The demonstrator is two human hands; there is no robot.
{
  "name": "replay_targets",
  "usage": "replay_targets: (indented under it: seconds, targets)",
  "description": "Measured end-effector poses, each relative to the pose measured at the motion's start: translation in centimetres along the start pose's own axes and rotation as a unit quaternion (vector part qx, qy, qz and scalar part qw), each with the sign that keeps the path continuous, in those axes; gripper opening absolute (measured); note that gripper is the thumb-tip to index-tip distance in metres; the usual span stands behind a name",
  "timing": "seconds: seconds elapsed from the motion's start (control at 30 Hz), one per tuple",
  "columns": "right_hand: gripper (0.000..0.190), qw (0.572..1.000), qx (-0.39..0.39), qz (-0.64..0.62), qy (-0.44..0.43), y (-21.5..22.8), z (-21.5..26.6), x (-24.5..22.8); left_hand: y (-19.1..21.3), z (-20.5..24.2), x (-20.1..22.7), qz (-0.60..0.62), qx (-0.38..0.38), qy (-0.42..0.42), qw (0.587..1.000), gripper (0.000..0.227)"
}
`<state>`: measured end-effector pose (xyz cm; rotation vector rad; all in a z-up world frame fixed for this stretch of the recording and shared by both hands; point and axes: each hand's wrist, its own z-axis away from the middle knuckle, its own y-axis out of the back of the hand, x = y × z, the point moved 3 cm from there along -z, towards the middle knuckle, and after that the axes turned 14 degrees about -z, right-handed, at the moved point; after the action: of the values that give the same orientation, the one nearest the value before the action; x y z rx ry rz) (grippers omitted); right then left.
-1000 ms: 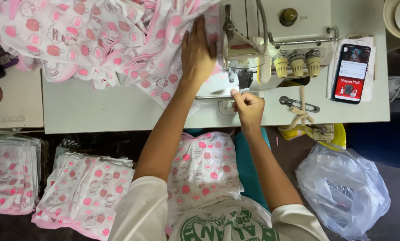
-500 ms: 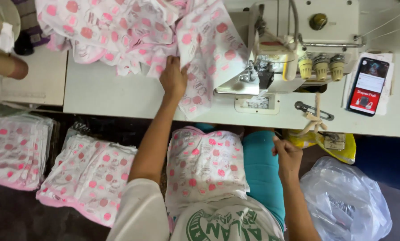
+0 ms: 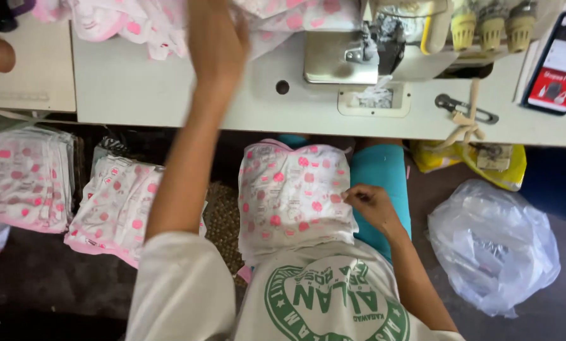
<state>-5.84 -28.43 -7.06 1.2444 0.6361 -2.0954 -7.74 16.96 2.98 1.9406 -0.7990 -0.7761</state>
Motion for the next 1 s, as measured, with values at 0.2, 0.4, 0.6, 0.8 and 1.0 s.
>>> replay_targets:
  seconds: [0.2,0.4,0.6,0.8,1.0]
  targets:
    - [0.007,0.958,-0.272,0.069,-0.053,-1.6,3.3,0.5,-2.0,19.4,19.2,0.334,-0.495,-0.227,0.770,0.014]
    - [0.013,0.956,-0.263,0.101,-0.083,-1.1,3.6,0.9,-15.1,21.8,24.4,0.165,-0.551,-0.087,0.813,0.050]
    - [0.015,0.986,-0.133,0.016,-0.096,1.7,1.3,3.6,-15.7,24.7,23.8,0.285,-0.396,-0.068,0.870,0.012]
    - [0.021,0.999,-0.010,0.024,-0.044,5.0,-8.0,9.3,-8.7,24.2,21.3,0.398,-0.265,-0.051,0.877,0.009]
    - [0.040,0.991,0.059,-0.116,-0.039,1.8,-10.1,6.5,-6.3,23.4,20.7,0.506,-0.219,-0.051,0.832,0.017]
